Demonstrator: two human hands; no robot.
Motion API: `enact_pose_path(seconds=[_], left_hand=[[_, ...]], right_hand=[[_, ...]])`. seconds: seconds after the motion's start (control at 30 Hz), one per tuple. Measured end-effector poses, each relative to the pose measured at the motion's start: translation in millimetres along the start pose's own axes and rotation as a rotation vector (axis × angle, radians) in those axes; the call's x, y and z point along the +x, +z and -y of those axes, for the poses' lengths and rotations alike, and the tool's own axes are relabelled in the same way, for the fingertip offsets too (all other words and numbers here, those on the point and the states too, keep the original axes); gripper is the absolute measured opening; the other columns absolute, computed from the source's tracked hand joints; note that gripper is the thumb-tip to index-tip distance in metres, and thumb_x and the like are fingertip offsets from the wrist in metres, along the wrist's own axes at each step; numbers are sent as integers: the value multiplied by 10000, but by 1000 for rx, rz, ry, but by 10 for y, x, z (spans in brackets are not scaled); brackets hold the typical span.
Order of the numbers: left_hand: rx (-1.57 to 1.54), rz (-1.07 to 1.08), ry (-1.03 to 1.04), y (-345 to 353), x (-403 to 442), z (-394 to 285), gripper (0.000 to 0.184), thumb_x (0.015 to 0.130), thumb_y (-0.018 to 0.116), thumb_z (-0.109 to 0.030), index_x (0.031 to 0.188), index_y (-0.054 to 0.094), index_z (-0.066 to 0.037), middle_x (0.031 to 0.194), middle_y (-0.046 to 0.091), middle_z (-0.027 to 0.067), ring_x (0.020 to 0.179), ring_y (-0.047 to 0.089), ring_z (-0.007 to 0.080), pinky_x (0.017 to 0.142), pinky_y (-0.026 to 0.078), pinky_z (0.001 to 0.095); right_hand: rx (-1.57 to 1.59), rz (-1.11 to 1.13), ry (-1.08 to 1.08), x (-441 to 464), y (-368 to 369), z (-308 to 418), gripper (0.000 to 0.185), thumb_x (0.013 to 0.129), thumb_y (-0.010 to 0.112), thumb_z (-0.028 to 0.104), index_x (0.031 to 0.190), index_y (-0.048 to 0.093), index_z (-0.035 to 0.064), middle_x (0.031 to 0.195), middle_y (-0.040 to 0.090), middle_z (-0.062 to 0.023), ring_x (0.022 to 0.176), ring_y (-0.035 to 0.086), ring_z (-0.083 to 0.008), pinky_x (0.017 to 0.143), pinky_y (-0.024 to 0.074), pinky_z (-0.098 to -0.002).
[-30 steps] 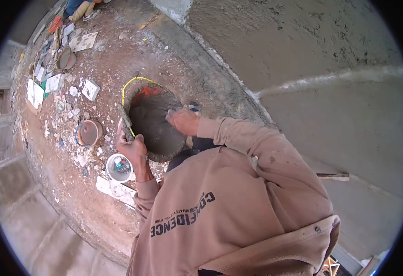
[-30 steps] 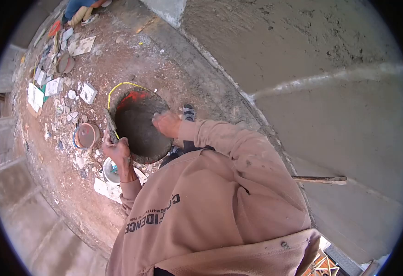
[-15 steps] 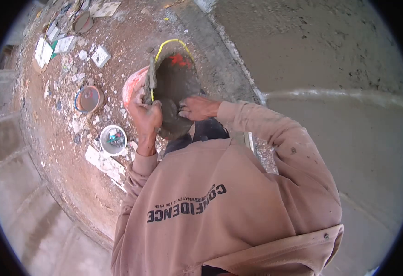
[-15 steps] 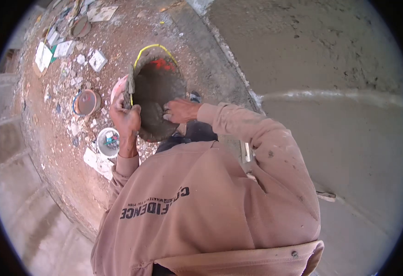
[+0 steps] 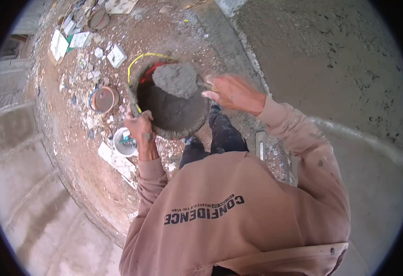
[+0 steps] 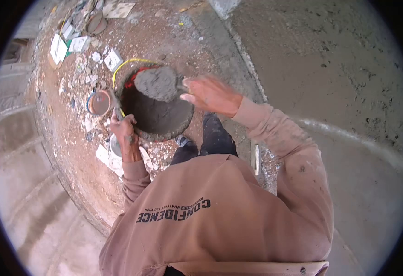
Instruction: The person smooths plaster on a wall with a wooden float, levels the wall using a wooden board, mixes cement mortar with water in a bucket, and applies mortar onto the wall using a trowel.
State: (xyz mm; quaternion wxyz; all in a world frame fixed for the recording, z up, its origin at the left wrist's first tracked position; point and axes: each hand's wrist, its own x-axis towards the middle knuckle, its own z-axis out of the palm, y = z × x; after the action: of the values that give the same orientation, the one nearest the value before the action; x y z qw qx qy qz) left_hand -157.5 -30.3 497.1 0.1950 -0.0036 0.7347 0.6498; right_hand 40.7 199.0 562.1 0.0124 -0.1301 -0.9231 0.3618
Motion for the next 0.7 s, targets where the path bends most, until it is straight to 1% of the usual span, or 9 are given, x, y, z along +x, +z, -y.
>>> enact_pose_path(seconds=[0.1, 0.2, 0.3, 0.37, 0.43, 0.5, 0.53, 0.6, 0.7], left_hand=[[97, -83, 2, 46, 206, 145, 263, 623, 554, 138, 870, 544, 51, 675, 539, 32, 505, 491, 111, 442, 361, 249], [98, -159, -9, 225, 223, 29, 287, 609, 549, 146, 875, 535, 38, 702, 560, 35, 508, 495, 121, 449, 384, 244], [105, -216, -4, 250, 329, 151, 364, 603, 540, 155, 953, 573, 57, 752, 592, 48, 539, 517, 126, 463, 401, 242], [127, -223, -21, 222, 365, 244, 392, 601, 529, 158, 977, 581, 60, 807, 623, 69, 569, 532, 129, 471, 407, 239], [121, -229, -31, 222, 397, 318, 393, 599, 526, 160, 975, 578, 57, 823, 626, 74, 575, 532, 134, 478, 416, 241], [153, -194, -32, 218, 337, 328, 401, 592, 526, 163, 976, 561, 55, 847, 611, 72, 589, 540, 148, 475, 427, 253], [171, -204, -54, 146, 338, 366, 401, 587, 530, 165, 969, 559, 48, 829, 603, 62, 584, 532, 141, 467, 413, 249], [178, -180, -82, 124, 327, 388, 395, 580, 536, 166, 953, 554, 36, 803, 589, 48, 578, 519, 129, 458, 393, 244], [115, -97, -83, 108, 227, 286, 425, 582, 539, 161, 990, 572, 49, 773, 557, 29, 566, 495, 113, 459, 378, 240]], right_hand=[[20, -22, -119, 459, -634, -66, 476, 963, 635, 354, 1157, 600, -79, 807, 631, -268, 751, 620, -466, 672, 490, -506], [91, -40, -237, 911, -1086, -323, 524, 968, 632, 384, 1182, 599, -93, 806, 636, -239, 711, 657, -377, 633, 515, -467], [390, 229, 100, 1175, -1564, -824, 582, 986, 619, 404, 1297, 540, -82, 789, 607, -160, 636, 629, -215, 545, 513, -394], [906, 277, 247, 1230, -1605, -1666, 641, 1004, 605, 393, 1415, 433, -68, 781, 550, -70, 581, 532, -86, 462, 469, -282], [1233, 74, 310, 1199, -1541, -2838, 587, 1012, 595, 348, 1406, 406, -42, 762, 503, -21, 557, 469, -52, 437, 427, -193], [1411, -695, 428, 912, -1213, -3633, 247, 1000, 527, 173, 1185, 472, 19, 750, 492, -25, 571, 472, -70, 441, 416, -212], [1579, -1106, 292, 558, -1022, -3599, 138, 1021, 504, 210, 1019, 451, 83, 722, 472, -23, 561, 473, -92, 458, 418, -228], [1504, -1318, 281, -302, -621, -3010, 266, 1057, 481, 332, 909, 411, 121, 706, 449, -22, 499, 451, -115, 420, 398, -265], [1237, -1123, 523, -1114, -200, -1908, 272, 1024, 549, 345, 972, 432, 105, 731, 461, -32, 495, 489, -124, 403, 418, -285]])
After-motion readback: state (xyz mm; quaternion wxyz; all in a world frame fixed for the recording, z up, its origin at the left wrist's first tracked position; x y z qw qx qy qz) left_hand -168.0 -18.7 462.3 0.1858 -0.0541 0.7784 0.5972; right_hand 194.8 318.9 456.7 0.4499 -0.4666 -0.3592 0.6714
